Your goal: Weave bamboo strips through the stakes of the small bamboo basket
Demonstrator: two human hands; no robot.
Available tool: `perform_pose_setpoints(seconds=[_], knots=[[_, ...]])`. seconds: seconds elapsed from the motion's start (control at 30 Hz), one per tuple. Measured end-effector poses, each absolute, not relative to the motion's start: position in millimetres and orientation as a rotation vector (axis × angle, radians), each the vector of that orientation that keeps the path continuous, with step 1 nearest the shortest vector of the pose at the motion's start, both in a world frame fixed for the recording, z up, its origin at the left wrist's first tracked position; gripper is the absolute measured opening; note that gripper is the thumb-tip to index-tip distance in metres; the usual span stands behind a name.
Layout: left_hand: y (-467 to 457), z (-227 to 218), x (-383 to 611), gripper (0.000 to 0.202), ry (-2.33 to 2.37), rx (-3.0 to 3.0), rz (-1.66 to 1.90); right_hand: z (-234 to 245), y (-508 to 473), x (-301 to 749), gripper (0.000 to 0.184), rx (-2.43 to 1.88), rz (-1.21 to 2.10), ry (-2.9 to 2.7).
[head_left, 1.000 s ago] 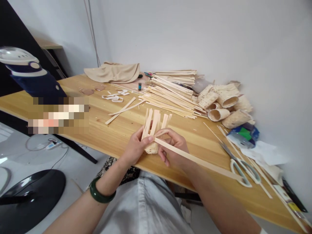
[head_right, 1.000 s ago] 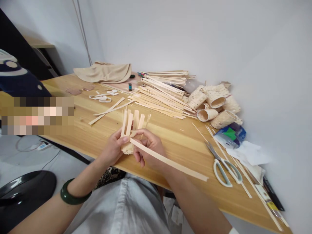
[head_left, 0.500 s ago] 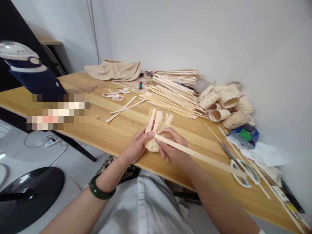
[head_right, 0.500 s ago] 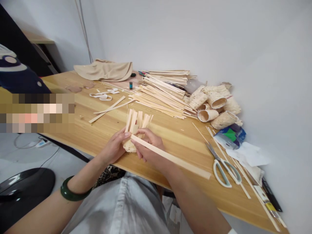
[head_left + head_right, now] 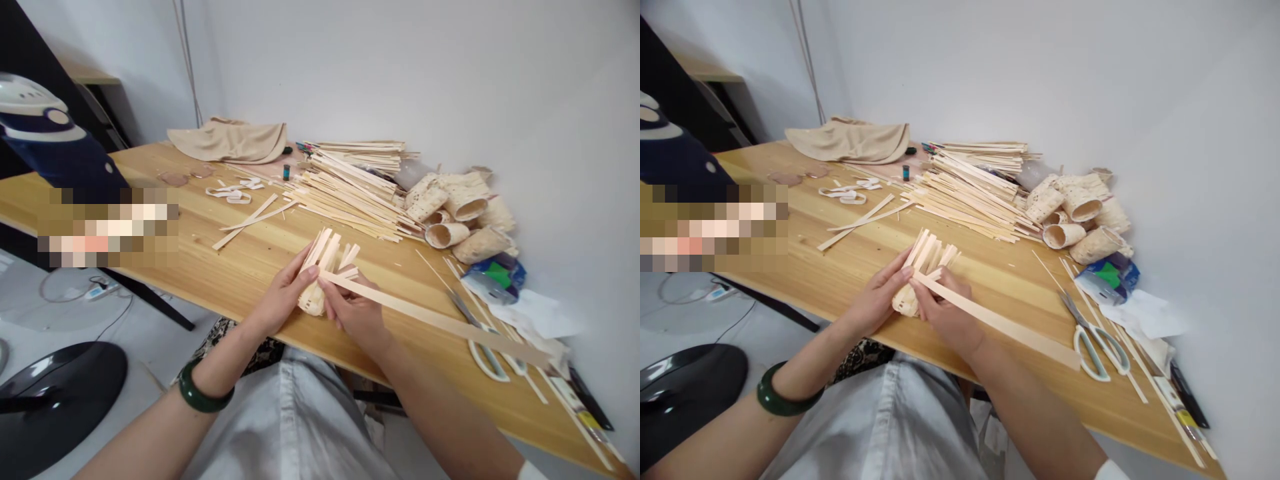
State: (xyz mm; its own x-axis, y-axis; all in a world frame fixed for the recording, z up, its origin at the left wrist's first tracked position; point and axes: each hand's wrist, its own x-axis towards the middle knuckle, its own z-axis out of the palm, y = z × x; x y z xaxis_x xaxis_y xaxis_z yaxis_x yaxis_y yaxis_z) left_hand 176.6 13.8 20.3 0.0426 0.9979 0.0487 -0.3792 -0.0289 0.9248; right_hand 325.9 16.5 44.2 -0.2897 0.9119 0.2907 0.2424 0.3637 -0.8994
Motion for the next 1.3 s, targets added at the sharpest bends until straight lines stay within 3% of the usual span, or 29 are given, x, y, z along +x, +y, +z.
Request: perform_pose_setpoints(seconds=[0.1,0.2,0.3,0.4,0.53,0.7,0.87,1.1,1.3], knots=[[15,23,177,0.070,0.760,0.781,1.344,40,18,327,0.032,-0.879,0.781,-1.837],[16,29,178,0.051,0.723,0.690,1.391,41,23,330,0.021,-0.674,0.384,-1.973],[16,31,179,0.038,0.744,0.663,1.457,44,27,333,0.033,-0.571,-0.037,-2.076],[16,27,179,0.036,0.799,0.647,1.539,45,26,336,0.043,-0.577,-0.192,-2.101],[14,23,179,0.049,0.900,0.663,1.677,38,22,333,0.036,-0.702,0.035,-2.089],[13,23,179,0.068,0.950,0.819,1.652,37,21,326,0.027,-0.906,0.741,-1.829],[13,19,176,0.106,0.921,1.088,1.605,55,29,327,0.027,-0.975,1.239,-1.443],[13,15,171,0.050,1.049,1.369,1.744,57,38,325,0.036,-0.909,1.385,-1.371],[14,17,171,0.037,1.052,1.300,1.719,55,34,325,0.037,-0.912,1.353,-1.374]])
